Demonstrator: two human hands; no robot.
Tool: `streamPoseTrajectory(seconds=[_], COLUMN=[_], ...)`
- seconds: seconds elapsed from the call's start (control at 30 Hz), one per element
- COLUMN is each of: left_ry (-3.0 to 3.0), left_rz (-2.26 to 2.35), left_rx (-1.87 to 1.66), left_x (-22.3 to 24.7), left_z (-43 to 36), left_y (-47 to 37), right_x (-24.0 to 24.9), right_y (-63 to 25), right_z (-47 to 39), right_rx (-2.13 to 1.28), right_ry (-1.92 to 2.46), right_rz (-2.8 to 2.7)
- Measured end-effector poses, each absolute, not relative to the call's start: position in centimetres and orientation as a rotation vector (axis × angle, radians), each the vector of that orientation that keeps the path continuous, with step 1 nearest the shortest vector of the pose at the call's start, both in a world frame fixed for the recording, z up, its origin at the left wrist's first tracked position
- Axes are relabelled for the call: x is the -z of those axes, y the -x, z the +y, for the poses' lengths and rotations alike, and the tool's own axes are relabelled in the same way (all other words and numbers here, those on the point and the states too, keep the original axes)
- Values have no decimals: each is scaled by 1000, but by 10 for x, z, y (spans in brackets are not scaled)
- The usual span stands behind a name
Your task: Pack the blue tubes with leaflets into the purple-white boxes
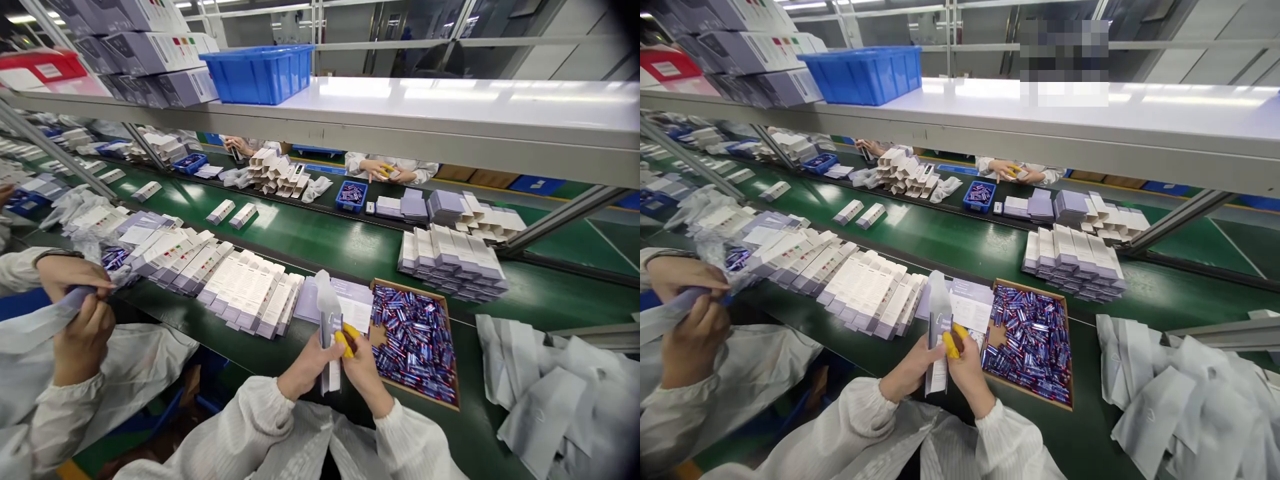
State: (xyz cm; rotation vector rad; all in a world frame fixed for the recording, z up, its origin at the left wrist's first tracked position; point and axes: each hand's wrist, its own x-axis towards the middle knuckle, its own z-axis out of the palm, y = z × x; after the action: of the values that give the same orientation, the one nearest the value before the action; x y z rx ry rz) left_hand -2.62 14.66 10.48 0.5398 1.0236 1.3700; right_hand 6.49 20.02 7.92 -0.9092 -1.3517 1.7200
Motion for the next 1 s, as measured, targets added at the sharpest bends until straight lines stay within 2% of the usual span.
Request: streamPoseTrajectory(seconds=[0.23,0.33,0.47,0.6,0.7,0.77,0.83,0.9,1.0], left_ry=[-522,-727,-1107,-1410,-1550,-1587,-1525,-1327,-980], left_rz=[1115,1229,1521,1830,1794,1766,2013,2511,3022], left_rx=[-1117,-1166,-1046,-873,-768,-855,-1000,-1003,-576], left_x=[-107,-104,-97,-92,-91,-90,-90,-90,-90], left_z=[145,143,139,130,121,118,122,132,150], left_y=[42,39,32,25,29,43,69,103,153], right_x=[-88,-94,-92,-85,-87,-89,-88,-85,-78], right_y=[-75,-74,-66,-63,-75,-88,-99,-105,-99], right_z=[210,201,196,206,222,234,245,249,239], right_rx=[-1728,-1730,-1540,-1616,-1690,-1674,-1606,-1569,-1649], right_ry=[998,938,1132,1187,1183,1176,1190,1205,1206], right_rz=[-1354,-1536,-1560,-1320,-972,-771,-663,-641,-662])
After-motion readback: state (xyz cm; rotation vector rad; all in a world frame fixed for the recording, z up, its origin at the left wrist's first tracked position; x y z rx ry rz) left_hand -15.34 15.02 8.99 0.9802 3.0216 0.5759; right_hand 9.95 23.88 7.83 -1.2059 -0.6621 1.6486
